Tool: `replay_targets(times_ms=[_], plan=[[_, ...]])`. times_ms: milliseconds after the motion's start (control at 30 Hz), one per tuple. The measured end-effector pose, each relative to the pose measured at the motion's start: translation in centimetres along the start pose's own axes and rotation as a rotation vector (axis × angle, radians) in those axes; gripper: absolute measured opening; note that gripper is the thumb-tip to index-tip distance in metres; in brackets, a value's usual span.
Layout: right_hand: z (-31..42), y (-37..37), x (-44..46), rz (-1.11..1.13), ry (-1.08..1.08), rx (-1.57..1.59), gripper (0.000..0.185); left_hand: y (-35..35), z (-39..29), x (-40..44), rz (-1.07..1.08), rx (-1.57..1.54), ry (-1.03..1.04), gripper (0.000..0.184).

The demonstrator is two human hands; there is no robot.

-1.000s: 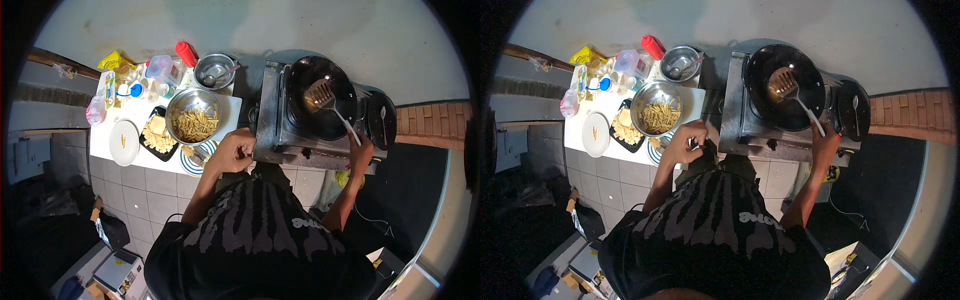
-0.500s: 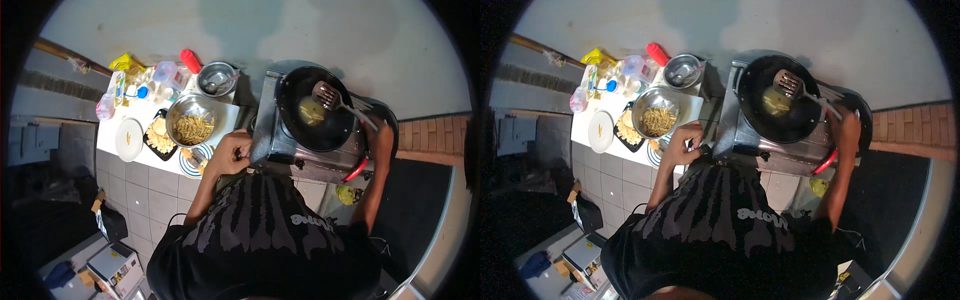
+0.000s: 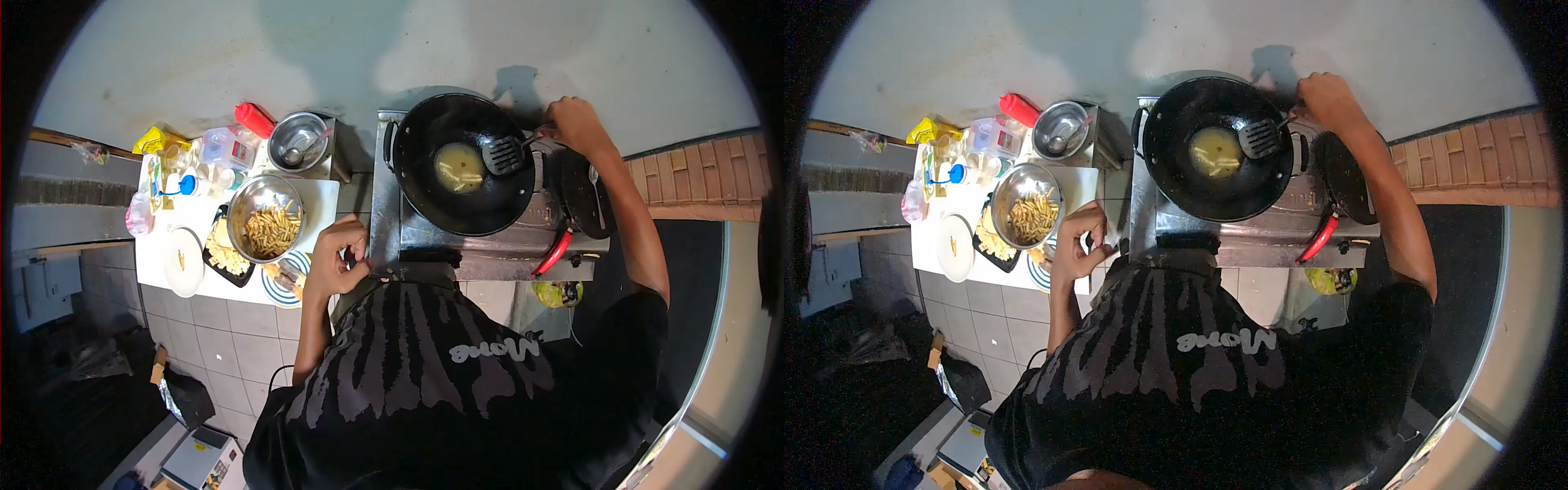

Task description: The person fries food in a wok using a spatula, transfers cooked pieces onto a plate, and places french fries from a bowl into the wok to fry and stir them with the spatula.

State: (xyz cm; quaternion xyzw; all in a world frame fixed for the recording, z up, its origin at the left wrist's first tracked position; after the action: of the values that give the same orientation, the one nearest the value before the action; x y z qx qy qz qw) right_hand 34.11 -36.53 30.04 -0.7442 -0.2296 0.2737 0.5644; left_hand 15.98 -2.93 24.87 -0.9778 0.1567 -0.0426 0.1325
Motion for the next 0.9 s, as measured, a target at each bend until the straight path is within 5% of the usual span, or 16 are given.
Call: replay_targets(times_ms=[633,900], plan=[[3.7,5.4,-0.7,0.105,-0.004,0.180,0.025,-1.1,1.4,-0.1,-0.025,-0.013,-0.059,0.028],[6.1,8.6,-4.0,-0.034,0.257,0.479,0.035,-1.9,2.2,0.4,-0.026,-0.011,-0.054,0.027]])
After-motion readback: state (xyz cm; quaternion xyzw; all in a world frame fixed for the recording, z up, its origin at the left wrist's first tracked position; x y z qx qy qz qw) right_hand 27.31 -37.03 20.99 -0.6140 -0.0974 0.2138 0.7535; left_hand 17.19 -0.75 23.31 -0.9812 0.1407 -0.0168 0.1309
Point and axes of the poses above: each hand's wrist, its own x-axis towards the middle knuckle, its own y-axis out of the palm, z = x × y, the point moved 9 cm from there along x, towards the middle knuckle, and after that the axes turned 13 degrees about -y, right-handed, at the moved point
